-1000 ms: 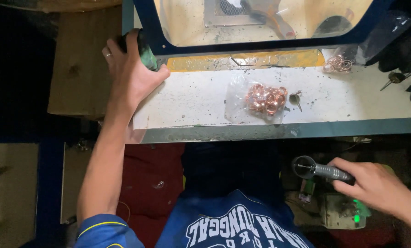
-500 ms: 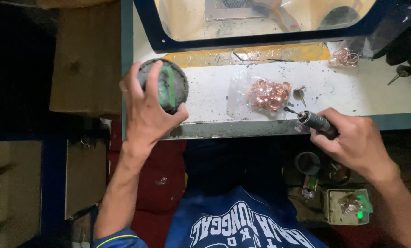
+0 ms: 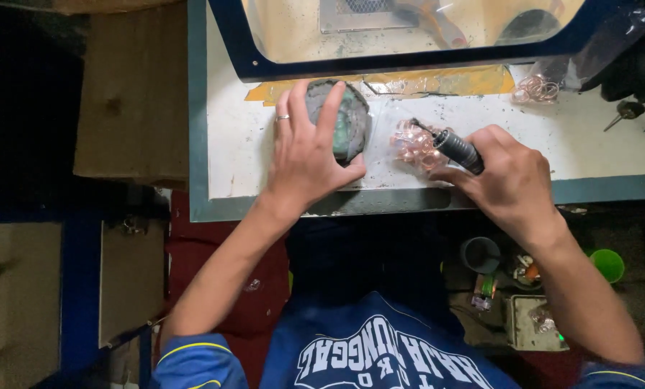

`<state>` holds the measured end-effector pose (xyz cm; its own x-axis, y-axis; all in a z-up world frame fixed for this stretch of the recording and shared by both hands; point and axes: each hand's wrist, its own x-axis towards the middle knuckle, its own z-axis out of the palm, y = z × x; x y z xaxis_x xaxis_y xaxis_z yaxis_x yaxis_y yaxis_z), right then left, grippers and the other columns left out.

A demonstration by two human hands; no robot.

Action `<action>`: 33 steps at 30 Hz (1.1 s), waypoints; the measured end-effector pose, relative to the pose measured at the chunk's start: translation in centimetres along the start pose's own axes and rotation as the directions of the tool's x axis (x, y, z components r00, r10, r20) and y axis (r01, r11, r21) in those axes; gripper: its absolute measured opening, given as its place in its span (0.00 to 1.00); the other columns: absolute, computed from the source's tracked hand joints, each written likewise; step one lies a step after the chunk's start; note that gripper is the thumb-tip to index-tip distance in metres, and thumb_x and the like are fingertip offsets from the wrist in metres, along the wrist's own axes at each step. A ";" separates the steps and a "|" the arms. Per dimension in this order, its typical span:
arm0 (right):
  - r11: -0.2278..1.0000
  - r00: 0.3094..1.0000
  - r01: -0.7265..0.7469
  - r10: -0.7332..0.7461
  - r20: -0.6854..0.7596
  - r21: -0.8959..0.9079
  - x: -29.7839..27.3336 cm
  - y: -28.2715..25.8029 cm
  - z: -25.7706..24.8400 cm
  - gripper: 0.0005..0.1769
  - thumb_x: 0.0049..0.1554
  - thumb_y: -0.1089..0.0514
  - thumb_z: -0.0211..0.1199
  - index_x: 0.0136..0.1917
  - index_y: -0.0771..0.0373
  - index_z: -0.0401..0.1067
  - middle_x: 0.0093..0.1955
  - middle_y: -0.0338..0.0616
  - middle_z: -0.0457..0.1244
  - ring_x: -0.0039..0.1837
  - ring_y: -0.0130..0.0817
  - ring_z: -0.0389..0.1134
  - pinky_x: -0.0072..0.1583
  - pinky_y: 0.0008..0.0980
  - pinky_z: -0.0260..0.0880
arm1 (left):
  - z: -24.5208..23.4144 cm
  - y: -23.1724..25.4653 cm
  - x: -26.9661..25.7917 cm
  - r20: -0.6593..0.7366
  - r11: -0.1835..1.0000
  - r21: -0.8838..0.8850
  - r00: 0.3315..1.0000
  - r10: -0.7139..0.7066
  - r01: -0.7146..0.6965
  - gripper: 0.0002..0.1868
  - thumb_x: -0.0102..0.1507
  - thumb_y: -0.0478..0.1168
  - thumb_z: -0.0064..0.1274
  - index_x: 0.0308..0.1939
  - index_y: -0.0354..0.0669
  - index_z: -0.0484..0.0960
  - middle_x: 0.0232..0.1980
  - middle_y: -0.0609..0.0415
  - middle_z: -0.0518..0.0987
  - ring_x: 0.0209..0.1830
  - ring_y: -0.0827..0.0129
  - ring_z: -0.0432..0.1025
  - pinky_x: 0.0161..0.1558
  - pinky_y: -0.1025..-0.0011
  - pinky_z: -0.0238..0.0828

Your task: Sorting small metal rings and using a handheld rotary tool to polish or grind them at a workbench.

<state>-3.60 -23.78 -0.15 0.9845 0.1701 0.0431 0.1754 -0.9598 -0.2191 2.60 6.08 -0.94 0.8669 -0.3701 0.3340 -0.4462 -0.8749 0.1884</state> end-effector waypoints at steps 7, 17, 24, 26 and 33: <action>0.994 0.979 -0.049 0.027 -0.204 -0.102 1.1 1.2 1.2 0.22 0.71 0.40 0.62 0.55 0.62 0.69 0.46 0.47 0.66 0.36 0.52 0.65 0.35 0.50 0.63 | 1.1 1.1 1.8 0.055 0.999 0.016 0.997 0.048 -0.049 0.51 0.57 0.69 0.61 0.76 0.51 0.60 0.63 0.33 0.63 0.67 0.37 0.60 0.64 0.42 0.68; 0.986 0.964 0.072 -0.031 -0.264 0.148 -1.3 -2.0 -2.6 0.19 0.64 0.54 0.71 0.58 0.69 0.71 0.51 0.55 0.69 0.50 0.53 0.70 0.45 0.49 0.67 | -1.9 3.2 -1.1 0.045 0.988 0.152 0.998 -0.037 0.030 0.68 0.54 0.78 0.72 0.80 0.44 0.51 0.79 0.34 0.56 0.81 0.42 0.50 0.77 0.35 0.47; 0.784 0.987 0.161 -0.131 -0.094 0.600 -5.5 -4.2 -3.5 0.28 0.52 0.64 0.65 0.64 0.70 0.60 0.53 0.54 0.65 0.46 0.40 0.68 0.48 0.32 0.73 | -4.1 13.0 -7.3 -0.093 0.679 -0.734 0.992 -0.083 -0.012 0.23 0.69 0.47 0.47 0.60 0.31 0.72 0.56 0.37 0.73 0.57 0.47 0.70 0.59 0.54 0.70; 0.761 0.974 0.226 -0.175 -0.142 0.608 -6.1 -5.2 -3.6 0.28 0.50 0.67 0.67 0.63 0.71 0.62 0.56 0.54 0.64 0.54 0.42 0.70 0.57 0.33 0.74 | -3.4 14.4 -7.5 0.052 0.429 -0.900 0.995 -0.080 0.081 0.22 0.69 0.48 0.45 0.60 0.34 0.71 0.55 0.40 0.72 0.56 0.52 0.68 0.59 0.58 0.66; 0.811 0.960 0.275 -0.201 -0.195 0.517 -6.5 -3.8 -4.9 0.21 0.51 0.66 0.70 0.58 0.71 0.71 0.58 0.59 0.69 0.60 0.47 0.73 0.66 0.38 0.74 | -1.0 15.9 -6.7 0.099 -0.163 -0.984 0.978 -0.184 0.068 0.24 0.75 0.51 0.43 0.65 0.34 0.72 0.65 0.43 0.75 0.66 0.57 0.72 0.69 0.65 0.71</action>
<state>-10.66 -22.32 5.15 0.9089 0.3129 0.2755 0.4150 -0.6158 -0.6698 -10.52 -5.02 0.75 0.9518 -0.2319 0.2009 -0.0867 0.4249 0.9011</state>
